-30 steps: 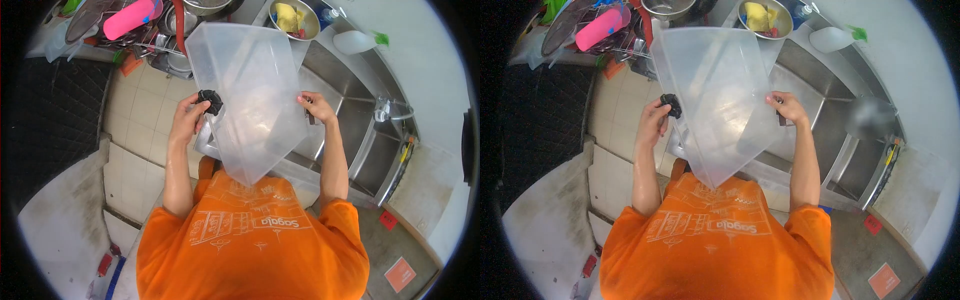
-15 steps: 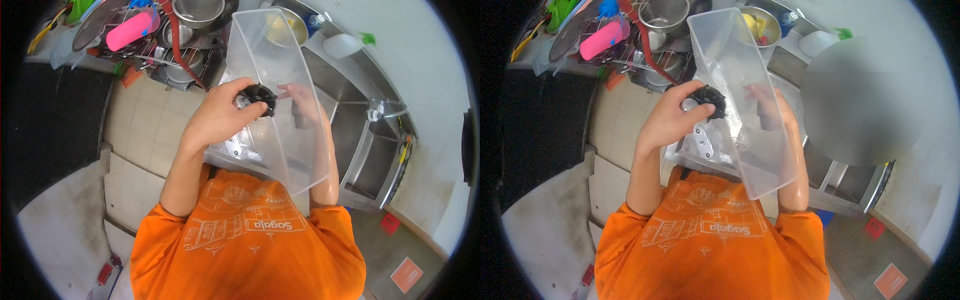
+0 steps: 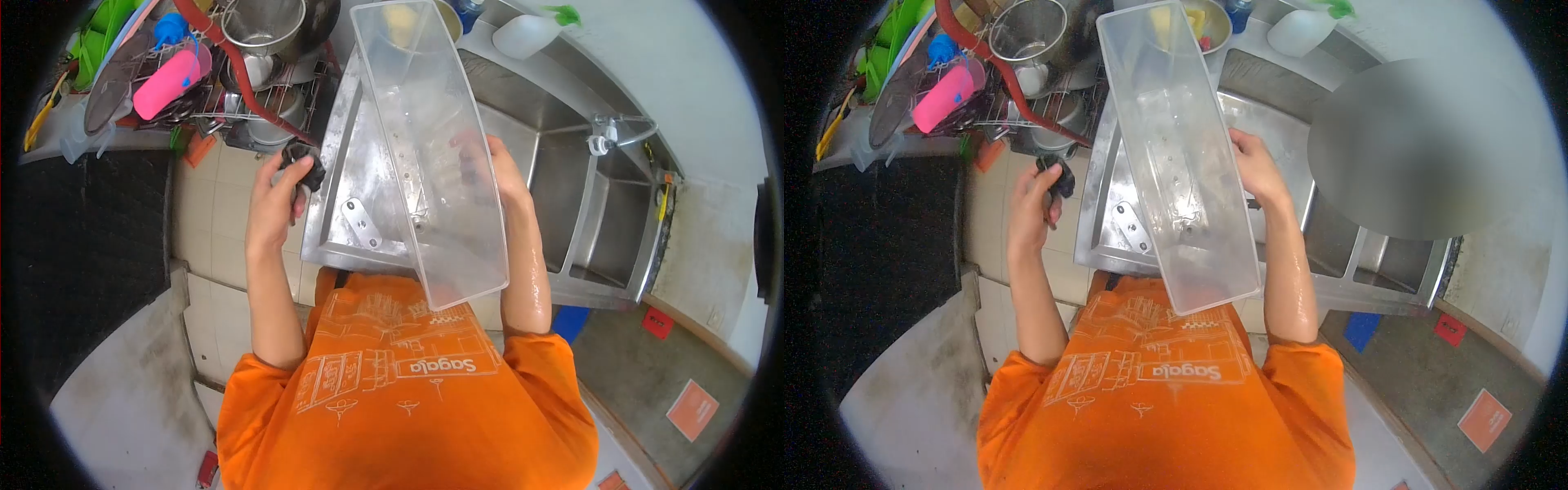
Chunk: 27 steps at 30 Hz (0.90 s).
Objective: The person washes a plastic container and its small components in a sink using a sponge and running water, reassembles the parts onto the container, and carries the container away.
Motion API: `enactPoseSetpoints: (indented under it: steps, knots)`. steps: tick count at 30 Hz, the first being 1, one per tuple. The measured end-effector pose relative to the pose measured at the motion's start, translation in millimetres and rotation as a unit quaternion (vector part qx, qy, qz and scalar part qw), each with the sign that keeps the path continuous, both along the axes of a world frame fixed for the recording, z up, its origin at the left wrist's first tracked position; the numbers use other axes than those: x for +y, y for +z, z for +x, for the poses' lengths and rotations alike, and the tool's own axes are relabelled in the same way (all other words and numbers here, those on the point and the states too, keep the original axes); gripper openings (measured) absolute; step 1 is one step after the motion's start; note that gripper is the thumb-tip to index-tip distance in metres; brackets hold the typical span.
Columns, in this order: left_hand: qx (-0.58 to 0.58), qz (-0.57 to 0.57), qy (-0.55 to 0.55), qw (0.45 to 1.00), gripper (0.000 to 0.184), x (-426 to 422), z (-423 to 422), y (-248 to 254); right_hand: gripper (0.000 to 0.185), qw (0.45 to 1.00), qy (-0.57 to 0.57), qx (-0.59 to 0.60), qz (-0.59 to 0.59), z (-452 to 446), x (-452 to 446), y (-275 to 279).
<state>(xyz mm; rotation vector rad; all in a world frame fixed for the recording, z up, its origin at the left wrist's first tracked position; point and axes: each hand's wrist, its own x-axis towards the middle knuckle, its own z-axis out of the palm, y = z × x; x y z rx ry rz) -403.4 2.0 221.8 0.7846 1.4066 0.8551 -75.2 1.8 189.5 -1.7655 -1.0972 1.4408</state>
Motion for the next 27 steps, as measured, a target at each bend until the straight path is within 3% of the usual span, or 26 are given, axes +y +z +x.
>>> enactPoseSetpoints:
  steps: [3, 5, 6, 8, 10, 12, 14, 16, 18, 20, 22, 23, 27]
  knots:
    - [0.086, -0.068, -0.044, 0.993, 0.029, -24, -12, -33, 0.041, 0.998, -0.052, 0.02, 0.007, -2, -15, 6]
    - [0.13, -0.017, -0.114, 0.985, 0.028, -44, -16, -60, 0.044, 0.988, -0.142, 0.064, -0.013, 13, -25, 25]
    - [0.152, 0.007, -0.146, 0.978, 0.027, -51, -21, -67, 0.047, 0.985, -0.134, 0.107, 0.002, 12, -33, 58]
    - [0.107, -0.061, -0.125, 0.984, 0.027, -59, -30, -64, 0.04, 0.984, -0.1, -0.074, 0.128, -2, -53, 115]
    - [0.052, -0.142, -0.092, 0.984, 0.031, -67, -42, -64, 0.038, 0.969, -0.065, -0.15, 0.187, -26, -69, 174]
    - [-0.032, -0.145, -0.053, 0.988, 0.027, -75, -53, -53, 0.046, 0.93, -0.042, -0.24, 0.274, -78, -83, 206]
    - [-0.124, -0.113, -0.046, 0.985, 0.027, -74, -56, -24, 0.063, 0.902, 0.176, -0.273, 0.284, -116, -76, 216]
    - [-0.215, -0.053, -0.054, 0.974, 0.029, -76, -41, 29, 0.073, 0.873, 0.325, -0.272, 0.241, -146, -59, 211]
    - [-0.201, 0.071, -0.067, 0.975, 0.033, -69, -24, 57, 0.079, 0.872, 0.376, -0.253, 0.187, -168, -50, 193]
    - [-0.252, 0.136, -0.042, 0.957, 0.035, -62, -11, 65, 0.077, 0.899, 0.305, -0.218, 0.225, -176, -47, 188]
    - [-0.396, 0.007, 0.026, 0.918, 0.034, -60, -11, 71, 0.075, 0.913, 0.262, -0.199, 0.243, -183, -46, 189]
    - [-0.331, 0.04, 0.056, 0.941, 0.032, -62, -6, 74, 0.075, 0.915, 0.251, -0.201, 0.245, -185, -49, 192]
    - [-0.268, 0.084, -0.03, 0.959, 0.032, -54, -14, 81, 0.07, 0.899, 0.234, -0.238, 0.284, -182, -50, 184]
